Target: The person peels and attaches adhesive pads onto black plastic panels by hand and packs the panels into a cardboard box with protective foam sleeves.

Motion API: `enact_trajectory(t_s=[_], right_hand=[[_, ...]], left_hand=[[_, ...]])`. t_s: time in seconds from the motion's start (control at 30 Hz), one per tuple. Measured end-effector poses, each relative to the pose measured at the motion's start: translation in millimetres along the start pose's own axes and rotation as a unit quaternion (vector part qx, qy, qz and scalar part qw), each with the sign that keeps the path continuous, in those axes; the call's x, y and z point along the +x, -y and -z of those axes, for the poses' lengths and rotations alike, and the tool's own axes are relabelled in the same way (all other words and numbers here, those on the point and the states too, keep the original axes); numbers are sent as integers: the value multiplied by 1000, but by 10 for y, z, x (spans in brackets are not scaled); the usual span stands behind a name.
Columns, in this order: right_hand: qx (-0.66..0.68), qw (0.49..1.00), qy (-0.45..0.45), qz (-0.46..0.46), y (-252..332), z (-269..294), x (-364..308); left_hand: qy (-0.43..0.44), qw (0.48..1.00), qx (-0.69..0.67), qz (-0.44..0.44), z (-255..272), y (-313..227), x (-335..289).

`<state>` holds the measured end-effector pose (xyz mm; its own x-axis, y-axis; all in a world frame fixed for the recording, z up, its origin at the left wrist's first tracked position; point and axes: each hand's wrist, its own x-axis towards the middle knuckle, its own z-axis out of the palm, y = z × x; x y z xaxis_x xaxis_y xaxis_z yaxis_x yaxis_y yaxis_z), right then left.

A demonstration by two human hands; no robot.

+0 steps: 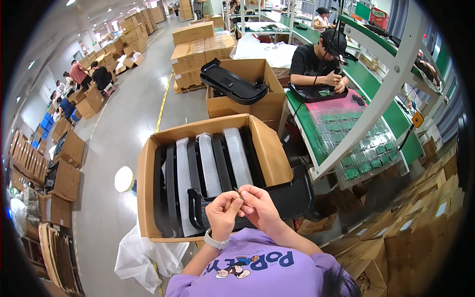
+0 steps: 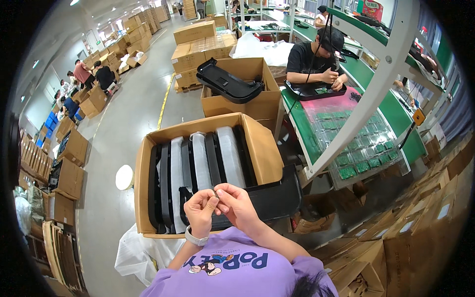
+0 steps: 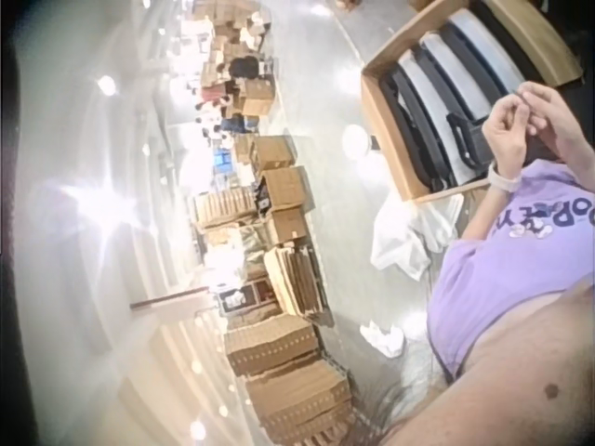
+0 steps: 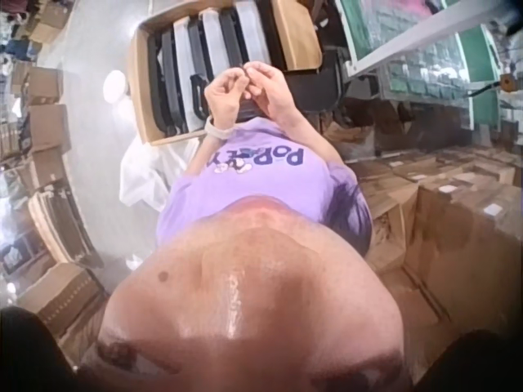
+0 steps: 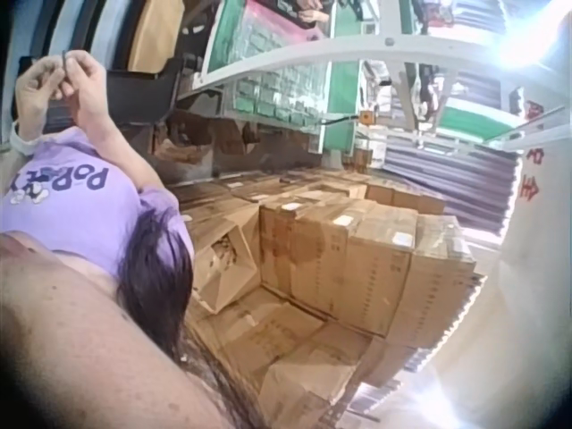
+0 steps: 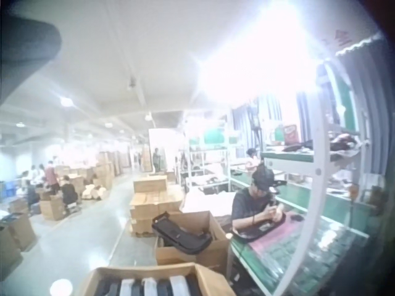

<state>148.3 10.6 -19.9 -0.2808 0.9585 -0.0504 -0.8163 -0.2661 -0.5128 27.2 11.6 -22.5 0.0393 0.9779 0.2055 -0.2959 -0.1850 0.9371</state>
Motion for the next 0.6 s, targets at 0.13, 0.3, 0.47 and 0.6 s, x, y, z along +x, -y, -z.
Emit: enact_trajectory(t_s=[0.13, 0.3, 0.47, 0.6], right_hand=[[-43, 999, -17, 11, -47, 6, 29], [-99, 994, -50, 22, -43, 42, 145], [-129, 987, -61, 79, -42, 12, 199], [-105, 990, -65, 67, -38, 78, 193]], left_hand=[[-3, 1000, -2, 4, 40, 28, -9], [-21, 999, 29, 12, 47, 31, 71], [-18, 1000, 13, 11, 72, 126, 163], [-21, 1000, 6, 8, 85, 122, 116]])
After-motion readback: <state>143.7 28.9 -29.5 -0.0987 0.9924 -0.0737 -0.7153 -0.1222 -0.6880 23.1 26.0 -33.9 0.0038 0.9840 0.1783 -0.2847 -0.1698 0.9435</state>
